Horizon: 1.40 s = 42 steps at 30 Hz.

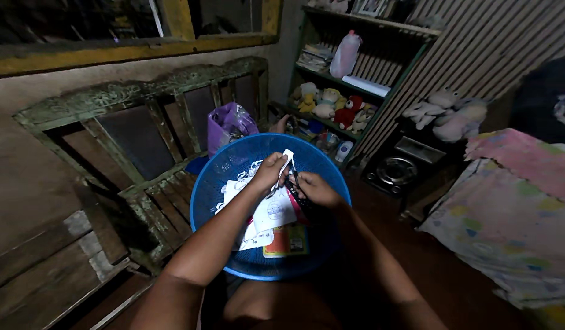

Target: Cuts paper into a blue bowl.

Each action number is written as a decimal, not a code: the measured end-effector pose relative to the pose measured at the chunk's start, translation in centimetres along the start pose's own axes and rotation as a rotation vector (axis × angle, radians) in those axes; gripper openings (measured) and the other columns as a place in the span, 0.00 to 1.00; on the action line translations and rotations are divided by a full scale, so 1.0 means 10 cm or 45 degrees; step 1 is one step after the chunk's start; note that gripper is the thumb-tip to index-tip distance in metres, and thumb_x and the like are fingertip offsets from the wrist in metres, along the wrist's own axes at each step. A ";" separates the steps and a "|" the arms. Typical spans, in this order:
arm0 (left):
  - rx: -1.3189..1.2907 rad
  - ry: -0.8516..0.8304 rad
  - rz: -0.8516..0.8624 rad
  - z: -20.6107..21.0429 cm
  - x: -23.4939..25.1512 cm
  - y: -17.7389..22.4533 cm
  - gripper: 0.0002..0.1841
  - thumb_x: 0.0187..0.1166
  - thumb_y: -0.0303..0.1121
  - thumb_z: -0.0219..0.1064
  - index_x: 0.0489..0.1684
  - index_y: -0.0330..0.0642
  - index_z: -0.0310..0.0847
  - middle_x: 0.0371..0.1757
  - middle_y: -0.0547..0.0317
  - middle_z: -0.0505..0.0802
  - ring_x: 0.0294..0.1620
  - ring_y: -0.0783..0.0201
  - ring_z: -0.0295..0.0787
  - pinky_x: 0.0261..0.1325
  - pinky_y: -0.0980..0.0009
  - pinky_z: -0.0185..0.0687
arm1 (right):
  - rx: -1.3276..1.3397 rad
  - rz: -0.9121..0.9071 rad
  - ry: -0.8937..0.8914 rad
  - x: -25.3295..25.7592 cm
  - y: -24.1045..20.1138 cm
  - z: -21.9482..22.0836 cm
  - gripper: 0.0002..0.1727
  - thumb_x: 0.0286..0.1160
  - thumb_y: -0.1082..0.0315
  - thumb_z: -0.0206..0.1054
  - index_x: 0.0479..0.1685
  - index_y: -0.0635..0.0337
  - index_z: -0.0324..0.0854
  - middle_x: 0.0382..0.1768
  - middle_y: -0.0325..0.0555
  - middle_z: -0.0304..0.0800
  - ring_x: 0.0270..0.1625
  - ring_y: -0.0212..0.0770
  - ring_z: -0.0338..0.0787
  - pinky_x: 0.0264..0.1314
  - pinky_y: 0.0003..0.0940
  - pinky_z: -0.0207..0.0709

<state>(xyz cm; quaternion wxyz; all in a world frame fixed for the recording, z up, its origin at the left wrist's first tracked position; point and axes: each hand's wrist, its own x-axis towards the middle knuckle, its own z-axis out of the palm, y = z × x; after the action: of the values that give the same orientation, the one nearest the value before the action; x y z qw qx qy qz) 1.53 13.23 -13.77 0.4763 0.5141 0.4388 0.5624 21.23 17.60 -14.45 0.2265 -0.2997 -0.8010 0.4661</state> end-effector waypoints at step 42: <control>0.145 -0.094 -0.017 -0.22 0.00 0.06 0.14 0.94 0.43 0.52 0.53 0.43 0.79 0.19 0.61 0.77 0.13 0.71 0.66 0.18 0.76 0.65 | 0.004 0.074 -0.056 -0.01 -0.03 -0.04 0.26 0.91 0.45 0.53 0.43 0.60 0.82 0.34 0.43 0.86 0.31 0.34 0.87 0.36 0.30 0.84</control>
<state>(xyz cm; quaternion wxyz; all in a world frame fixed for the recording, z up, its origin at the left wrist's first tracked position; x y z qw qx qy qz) -0.72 13.10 -13.42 0.4657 0.5578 0.4556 0.5142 21.47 17.62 -13.99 0.1956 -0.3121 -0.7961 0.4801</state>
